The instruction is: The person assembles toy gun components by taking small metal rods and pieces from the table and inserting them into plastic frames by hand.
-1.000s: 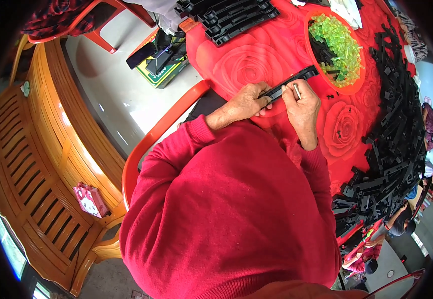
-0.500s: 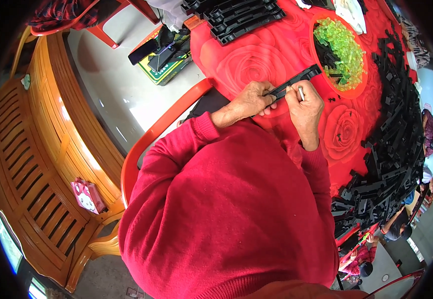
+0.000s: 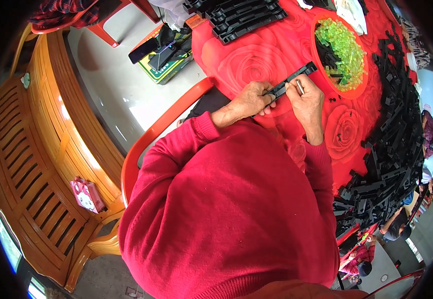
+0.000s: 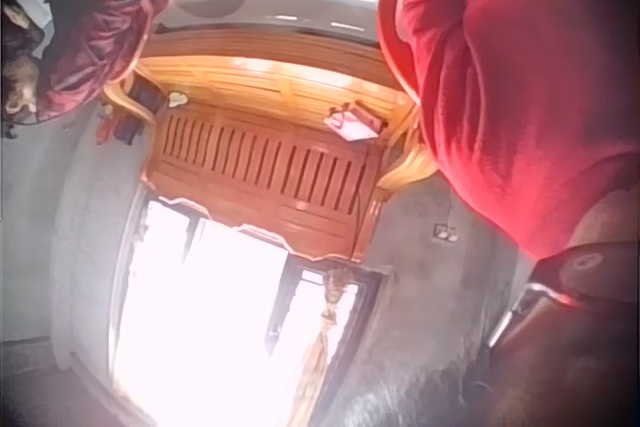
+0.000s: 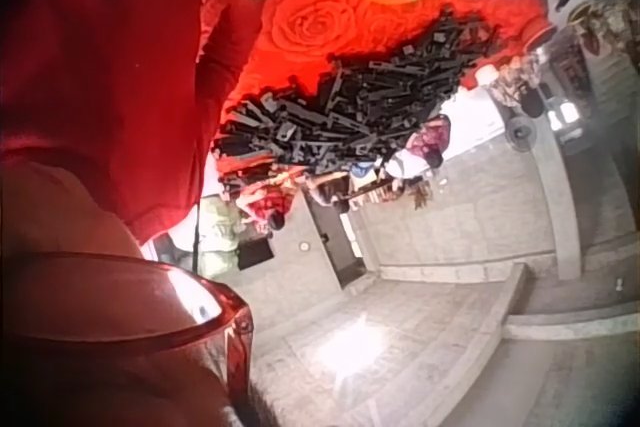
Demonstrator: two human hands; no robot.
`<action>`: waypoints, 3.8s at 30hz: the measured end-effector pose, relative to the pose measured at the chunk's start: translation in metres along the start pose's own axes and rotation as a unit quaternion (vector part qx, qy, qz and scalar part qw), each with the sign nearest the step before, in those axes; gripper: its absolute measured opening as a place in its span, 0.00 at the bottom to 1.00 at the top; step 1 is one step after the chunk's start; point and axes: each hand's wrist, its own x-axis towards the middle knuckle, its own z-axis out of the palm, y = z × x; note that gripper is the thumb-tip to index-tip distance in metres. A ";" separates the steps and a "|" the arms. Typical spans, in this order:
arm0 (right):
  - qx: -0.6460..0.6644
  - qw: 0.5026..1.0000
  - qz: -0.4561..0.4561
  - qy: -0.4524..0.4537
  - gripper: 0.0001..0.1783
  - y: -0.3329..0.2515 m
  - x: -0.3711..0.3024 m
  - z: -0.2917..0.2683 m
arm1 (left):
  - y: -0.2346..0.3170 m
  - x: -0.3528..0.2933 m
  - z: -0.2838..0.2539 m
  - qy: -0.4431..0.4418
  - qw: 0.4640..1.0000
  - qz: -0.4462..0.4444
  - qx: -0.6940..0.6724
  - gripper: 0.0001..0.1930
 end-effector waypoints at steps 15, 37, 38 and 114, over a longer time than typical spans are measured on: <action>0.023 0.998 0.033 -0.039 0.08 0.005 0.004 -0.003 | -0.004 0.002 0.002 0.006 1.000 -0.003 0.017 0.07; -0.100 0.993 0.006 -0.058 0.09 -0.005 0.002 -0.003 | -0.004 0.002 0.007 0.059 0.998 0.010 0.008 0.06; -0.117 0.992 0.008 -0.055 0.09 -0.005 0.002 -0.002 | -0.004 0.002 0.008 0.059 0.998 0.008 0.005 0.06; -0.105 0.994 -0.012 0.014 0.09 0.000 0.002 0.007 | -0.012 0.011 0.005 0.064 0.996 0.057 -0.027 0.05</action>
